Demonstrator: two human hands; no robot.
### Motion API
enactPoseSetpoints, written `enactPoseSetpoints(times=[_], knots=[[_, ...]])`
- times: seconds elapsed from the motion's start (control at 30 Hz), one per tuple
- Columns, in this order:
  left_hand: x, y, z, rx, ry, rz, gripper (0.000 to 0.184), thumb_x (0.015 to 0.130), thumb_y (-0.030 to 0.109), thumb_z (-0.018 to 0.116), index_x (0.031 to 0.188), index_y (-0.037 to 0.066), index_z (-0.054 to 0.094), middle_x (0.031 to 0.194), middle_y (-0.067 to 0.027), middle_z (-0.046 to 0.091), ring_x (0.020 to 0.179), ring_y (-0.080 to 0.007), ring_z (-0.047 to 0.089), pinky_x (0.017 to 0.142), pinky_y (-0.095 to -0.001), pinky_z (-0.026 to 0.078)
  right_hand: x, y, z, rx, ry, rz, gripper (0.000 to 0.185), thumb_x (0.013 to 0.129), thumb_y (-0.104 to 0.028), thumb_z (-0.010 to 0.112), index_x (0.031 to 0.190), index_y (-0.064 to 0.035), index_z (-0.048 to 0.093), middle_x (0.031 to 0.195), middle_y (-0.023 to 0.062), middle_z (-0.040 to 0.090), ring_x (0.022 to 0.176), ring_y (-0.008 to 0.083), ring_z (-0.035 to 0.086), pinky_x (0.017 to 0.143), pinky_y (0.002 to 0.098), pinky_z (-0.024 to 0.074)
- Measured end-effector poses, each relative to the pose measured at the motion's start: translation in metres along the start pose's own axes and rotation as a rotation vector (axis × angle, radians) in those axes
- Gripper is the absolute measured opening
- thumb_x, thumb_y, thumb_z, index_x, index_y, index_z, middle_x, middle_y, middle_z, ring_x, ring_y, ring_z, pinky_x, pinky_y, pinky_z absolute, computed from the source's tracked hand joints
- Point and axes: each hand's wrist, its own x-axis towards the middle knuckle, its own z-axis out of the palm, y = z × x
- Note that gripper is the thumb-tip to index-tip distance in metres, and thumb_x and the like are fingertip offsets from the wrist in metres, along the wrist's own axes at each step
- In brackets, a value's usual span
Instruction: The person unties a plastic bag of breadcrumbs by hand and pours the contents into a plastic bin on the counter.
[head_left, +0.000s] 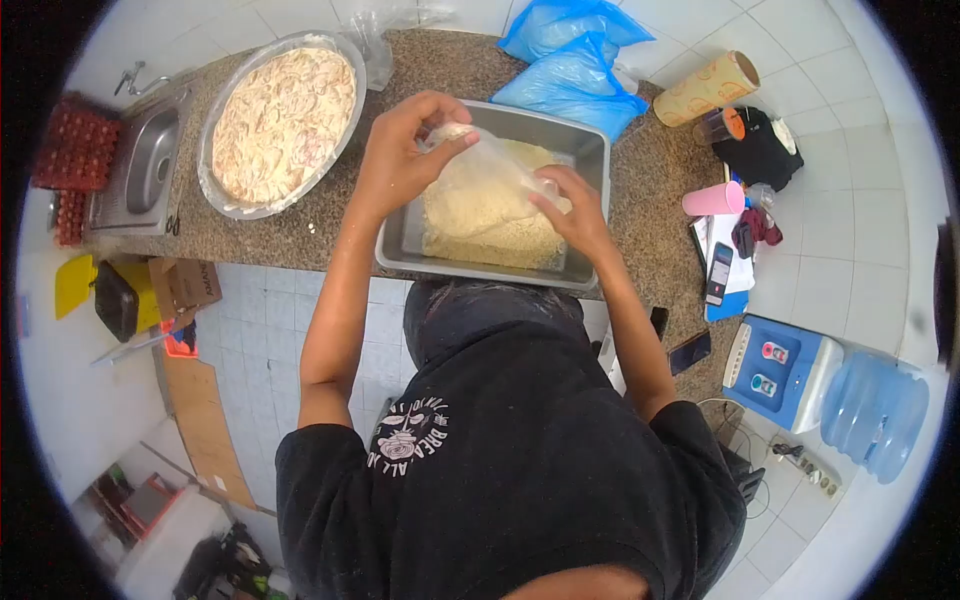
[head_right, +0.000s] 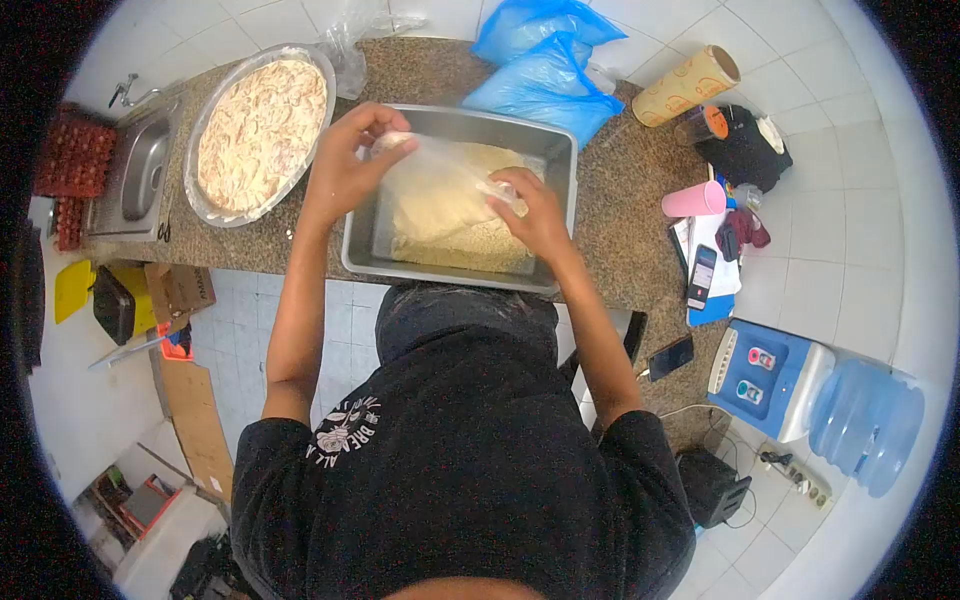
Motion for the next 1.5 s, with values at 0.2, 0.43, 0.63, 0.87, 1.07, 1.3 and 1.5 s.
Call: enactPoseSetpoints(times=[0.2, 0.43, 0.63, 0.87, 1.07, 1.3, 1.5], knots=[[-0.007, -0.006, -0.024, 0.053, 0.029, 0.008, 0.011, 0.084, 0.008, 0.074, 0.091, 0.004, 0.066, 0.09, -0.0011, 0.064, 0.083, -0.0105, 0.058, 0.074, -0.0258, 0.046, 0.028, -0.025, -0.048, 0.158, 0.279, 0.235, 0.015, 0.092, -0.012, 0.065, 0.102, -0.0047, 0.072, 0.083, 0.0069, 0.072, 0.083, 0.0211, 0.07, 0.073, 0.0327, 0.0545], [-0.017, -0.01, -0.033, -0.007, 0.022, -0.04, 0.01, 0.081, 0.006, 0.075, 0.087, 0.003, 0.068, 0.086, -0.0007, 0.061, 0.076, -0.011, 0.054, 0.067, -0.0239, 0.041, 0.04, -0.028, -0.021, -0.11, 0.037, -0.094, 0.017, 0.09, -0.017, 0.069, 0.102, -0.006, 0.072, 0.082, 0.0067, 0.072, 0.074, 0.021, 0.069, 0.069, 0.0322, 0.0545], [-0.031, -0.009, -0.05, 0.142, 0.054, 0.071, 0.018, 0.082, 0.004, 0.074, 0.098, 0.003, 0.066, 0.096, -0.002, 0.062, 0.08, -0.0112, 0.057, 0.07, -0.0243, 0.043, 0.046, -0.033, -0.023, -0.042, -0.068, 0.035, 0.018, 0.086, -0.02, 0.072, 0.093, -0.0034, 0.074, 0.087, 0.0113, 0.073, 0.07, 0.0225, 0.068, 0.065, 0.031, 0.053], [-0.039, -0.017, -0.058, -0.106, 0.028, -0.224, 0.022, 0.083, 0.006, 0.073, 0.104, 0.004, 0.065, 0.092, -0.0002, 0.065, 0.081, -0.0093, 0.057, 0.068, -0.024, 0.045, 0.055, -0.069, -0.058, -0.108, -0.003, -0.051, 0.013, 0.084, -0.013, 0.073, 0.093, -0.0035, 0.075, 0.087, 0.0112, 0.073, 0.07, 0.0208, 0.068, 0.065, 0.0293, 0.0526], [-0.031, -0.013, -0.066, 0.008, 0.178, 0.027, 0.01, 0.084, 0.004, 0.072, 0.092, 0.002, 0.067, 0.09, -0.0025, 0.065, 0.084, -0.0103, 0.054, 0.075, -0.0264, 0.044, 0.055, -0.097, -0.075, -0.127, 0.127, -0.191, 0.011, 0.082, -0.004, 0.072, 0.093, -0.0033, 0.075, 0.085, 0.0107, 0.073, 0.073, 0.0208, 0.069, 0.066, 0.0276, 0.0521], [-0.02, 0.017, -0.057, -0.069, 0.226, 0.164, 0.01, 0.084, 0.003, 0.071, 0.092, 0.0, 0.066, 0.105, -0.0101, 0.064, 0.096, -0.0165, 0.059, 0.089, -0.0293, 0.046, 0.057, -0.115, -0.095, -0.169, 0.298, -0.205, 0.009, 0.082, 0.0, 0.07, 0.091, -0.001, 0.074, 0.085, 0.0113, 0.072, 0.073, 0.0192, 0.068, 0.067, 0.0271, 0.052], [-0.014, 0.024, -0.052, -0.165, 0.273, 0.253, 0.009, 0.086, 0.0, 0.069, 0.094, -0.001, 0.066, 0.109, -0.0106, 0.062, 0.101, -0.018, 0.059, 0.091, -0.031, 0.047, 0.057, -0.125, -0.113, -0.243, 0.354, -0.283, 0.01, 0.081, 0.002, 0.07, 0.09, 0.0008, 0.073, 0.086, 0.0106, 0.072, 0.077, 0.019, 0.068, 0.071, 0.0268, 0.0519]])
